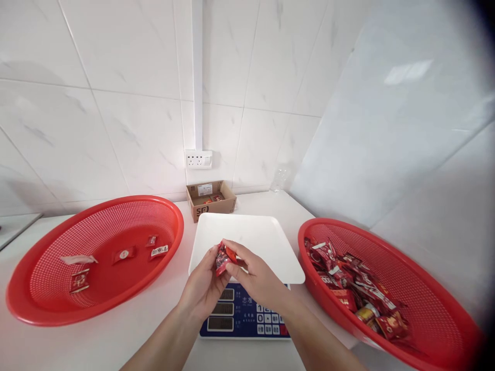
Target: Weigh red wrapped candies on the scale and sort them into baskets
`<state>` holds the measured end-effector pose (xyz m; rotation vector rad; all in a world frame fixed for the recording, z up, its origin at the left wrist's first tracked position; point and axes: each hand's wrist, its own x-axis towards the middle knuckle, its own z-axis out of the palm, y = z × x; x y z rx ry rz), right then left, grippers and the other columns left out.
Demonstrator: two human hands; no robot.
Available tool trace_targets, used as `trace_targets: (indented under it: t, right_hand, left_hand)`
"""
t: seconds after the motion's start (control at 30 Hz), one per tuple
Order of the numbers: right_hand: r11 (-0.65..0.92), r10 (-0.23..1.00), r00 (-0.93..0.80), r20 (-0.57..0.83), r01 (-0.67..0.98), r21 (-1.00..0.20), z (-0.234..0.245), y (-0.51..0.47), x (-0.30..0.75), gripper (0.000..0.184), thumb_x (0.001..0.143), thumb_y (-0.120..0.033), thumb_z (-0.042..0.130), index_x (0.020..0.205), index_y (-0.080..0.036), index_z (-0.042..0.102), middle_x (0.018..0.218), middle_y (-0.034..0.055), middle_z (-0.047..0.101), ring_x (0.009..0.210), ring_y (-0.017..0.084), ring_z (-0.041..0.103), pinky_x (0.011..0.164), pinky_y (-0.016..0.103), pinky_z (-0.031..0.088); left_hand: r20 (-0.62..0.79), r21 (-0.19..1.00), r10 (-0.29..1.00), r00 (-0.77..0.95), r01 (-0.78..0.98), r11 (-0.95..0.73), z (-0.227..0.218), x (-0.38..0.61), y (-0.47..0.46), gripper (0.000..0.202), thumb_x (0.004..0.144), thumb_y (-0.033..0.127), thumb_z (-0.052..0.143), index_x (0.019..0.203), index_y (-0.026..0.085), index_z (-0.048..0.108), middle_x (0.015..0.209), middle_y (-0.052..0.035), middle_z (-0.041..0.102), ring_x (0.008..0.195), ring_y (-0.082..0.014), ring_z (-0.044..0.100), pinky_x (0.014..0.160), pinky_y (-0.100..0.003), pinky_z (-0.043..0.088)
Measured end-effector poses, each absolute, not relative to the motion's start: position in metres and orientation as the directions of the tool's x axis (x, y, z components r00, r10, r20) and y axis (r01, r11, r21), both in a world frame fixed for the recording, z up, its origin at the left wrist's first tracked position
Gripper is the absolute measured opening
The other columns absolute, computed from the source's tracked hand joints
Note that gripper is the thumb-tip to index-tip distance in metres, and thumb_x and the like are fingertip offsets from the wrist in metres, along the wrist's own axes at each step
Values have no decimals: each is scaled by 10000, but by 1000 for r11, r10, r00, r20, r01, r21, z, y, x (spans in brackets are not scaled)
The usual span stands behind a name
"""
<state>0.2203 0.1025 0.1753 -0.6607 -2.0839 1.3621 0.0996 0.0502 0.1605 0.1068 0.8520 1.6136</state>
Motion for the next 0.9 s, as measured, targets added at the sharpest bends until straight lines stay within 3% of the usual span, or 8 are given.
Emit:
trace_targets:
  t: [0.13,0.2,0.33,0.57,0.7,0.77,0.83,0.9]
  right_hand:
    - [281,765,-617,184,62,-958,174,116,222,342,862,-347,520,1165,-213,606,1167,59,655,1051,197,613,917,384,496]
    - [387,809,-534,247,167,-907,170,130,223,328,871,-345,495,1138,-201,619,1131,66,668,1019,196,622,873,365,514]
    - [581,797,-486,359,453,-676,158,161,224,316,871,-193,426,1091,-191,654,1137,93,651,1070,216,577,949,396,443]
    - [596,787,-532,313,525,-607,143,179,217,297,825,-133,456,982,-173,705,1074,126,673,1066,288,541,956,473,393]
    - [583,789,-534,304,492,-647,157,161,220,286,883,-250,451,1049,-208,680,1122,78,668,1074,244,556,948,440,419]
    - [518,777,-590,218,403,-755,169,143,223,333,900,-355,453,1144,-215,631,1105,68,672,999,212,601,849,385,490]
    - [359,704,-707,75,263,-895,179,125,226,411,865,-405,518,1230,-223,568,1047,52,681,892,181,632,740,328,524]
    - [233,639,-769,11,180,-956,186,111,226,437,822,-369,586,1237,-238,554,1030,29,677,869,165,632,744,309,520]
  left_hand:
    - [-413,611,847,-334,-792,-14,166,91,51,146,914,218,497,933,150,625,784,-18,630,548,-57,599,465,-146,534]
    - [-424,628,830,-361,-778,-18,168,87,51,145,916,236,494,935,160,616,754,-9,616,536,-58,595,439,-144,525]
    - [-435,649,829,-350,-761,20,168,82,49,142,918,257,486,888,163,589,680,10,575,514,-62,575,401,-138,498]
    - [-367,722,888,-275,-686,86,161,84,44,182,881,353,532,857,178,576,602,51,479,429,-48,453,296,-106,336]
    - [-252,821,926,-280,-568,52,160,83,39,267,756,446,673,861,212,602,586,64,496,422,-61,448,320,-133,365]
    - [-172,904,944,-281,-425,38,159,84,35,288,741,457,681,888,216,622,603,49,532,458,-84,492,342,-152,382]
    - [-63,971,961,-269,-240,-3,158,87,33,271,776,440,646,936,223,624,688,23,592,569,-111,563,455,-179,463]
    - [16,993,968,-251,-113,-45,155,90,32,243,814,422,601,967,234,602,781,8,620,690,-127,593,605,-210,508]
